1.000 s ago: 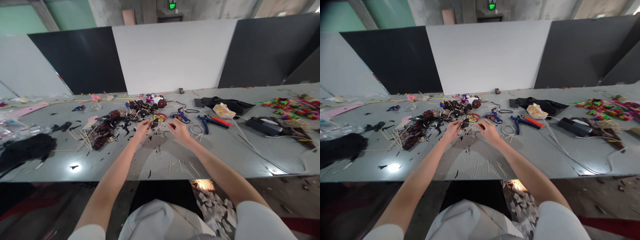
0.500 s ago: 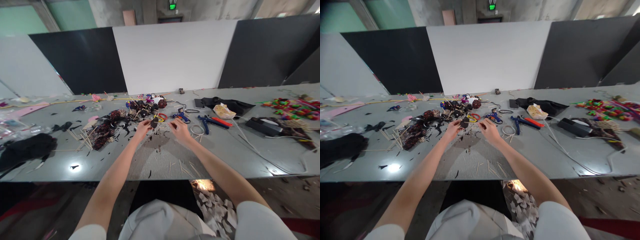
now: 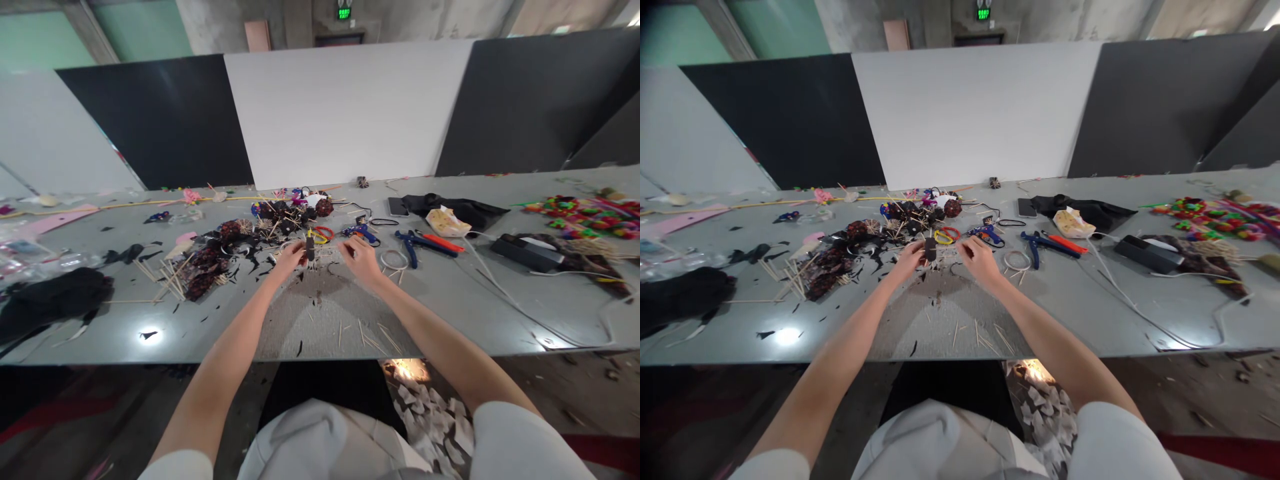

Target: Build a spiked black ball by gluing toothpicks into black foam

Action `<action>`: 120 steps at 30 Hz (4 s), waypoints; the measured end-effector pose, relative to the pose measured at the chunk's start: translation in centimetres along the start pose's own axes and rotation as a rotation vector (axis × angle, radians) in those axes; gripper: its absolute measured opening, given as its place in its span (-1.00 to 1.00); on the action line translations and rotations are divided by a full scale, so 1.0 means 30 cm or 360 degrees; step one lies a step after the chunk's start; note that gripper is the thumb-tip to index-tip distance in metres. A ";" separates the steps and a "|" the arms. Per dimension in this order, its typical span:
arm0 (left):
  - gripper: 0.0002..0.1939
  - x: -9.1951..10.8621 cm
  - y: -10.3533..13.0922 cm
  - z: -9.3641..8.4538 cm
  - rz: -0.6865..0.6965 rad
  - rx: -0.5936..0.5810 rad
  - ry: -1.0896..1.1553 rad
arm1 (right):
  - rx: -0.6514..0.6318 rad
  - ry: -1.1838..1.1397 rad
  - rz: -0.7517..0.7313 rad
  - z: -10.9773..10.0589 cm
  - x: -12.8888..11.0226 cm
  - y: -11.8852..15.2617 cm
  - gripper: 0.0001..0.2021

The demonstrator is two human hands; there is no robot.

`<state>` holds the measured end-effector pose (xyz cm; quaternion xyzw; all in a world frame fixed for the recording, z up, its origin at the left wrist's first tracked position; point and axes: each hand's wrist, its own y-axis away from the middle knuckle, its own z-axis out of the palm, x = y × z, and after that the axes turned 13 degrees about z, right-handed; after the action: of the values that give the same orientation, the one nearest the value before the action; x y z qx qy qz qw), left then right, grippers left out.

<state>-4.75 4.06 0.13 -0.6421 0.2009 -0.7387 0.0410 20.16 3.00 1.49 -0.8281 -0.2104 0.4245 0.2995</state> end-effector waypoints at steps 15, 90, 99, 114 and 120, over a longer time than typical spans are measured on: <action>-0.79 0.003 0.008 0.022 0.0093 -0.0193 -0.0331 | -0.0113 -0.0049 -0.0040 0.019 0.002 0.011 -0.69; -0.83 0.056 0.030 0.116 0.0259 -0.0411 -0.0552 | -0.0426 -0.0227 -0.0229 0.018 -0.008 0.012 -0.81; -0.85 0.021 0.024 0.102 0.0288 -0.0243 -0.0595 | -0.0285 -0.0256 -0.0192 0.023 0.004 0.011 -0.82; -0.82 0.073 0.044 0.131 0.0335 -0.0206 -0.0404 | -0.0278 -0.0276 -0.0193 0.029 -0.002 0.013 -0.81; -0.88 0.068 0.046 0.125 0.0349 -0.0234 -0.0413 | -0.0261 -0.0280 -0.0156 0.029 -0.004 0.015 -0.79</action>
<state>-1.76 1.22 1.91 -0.7075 0.3163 -0.6240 0.0999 19.40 2.86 0.84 -0.7981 -0.3100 0.4618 0.2317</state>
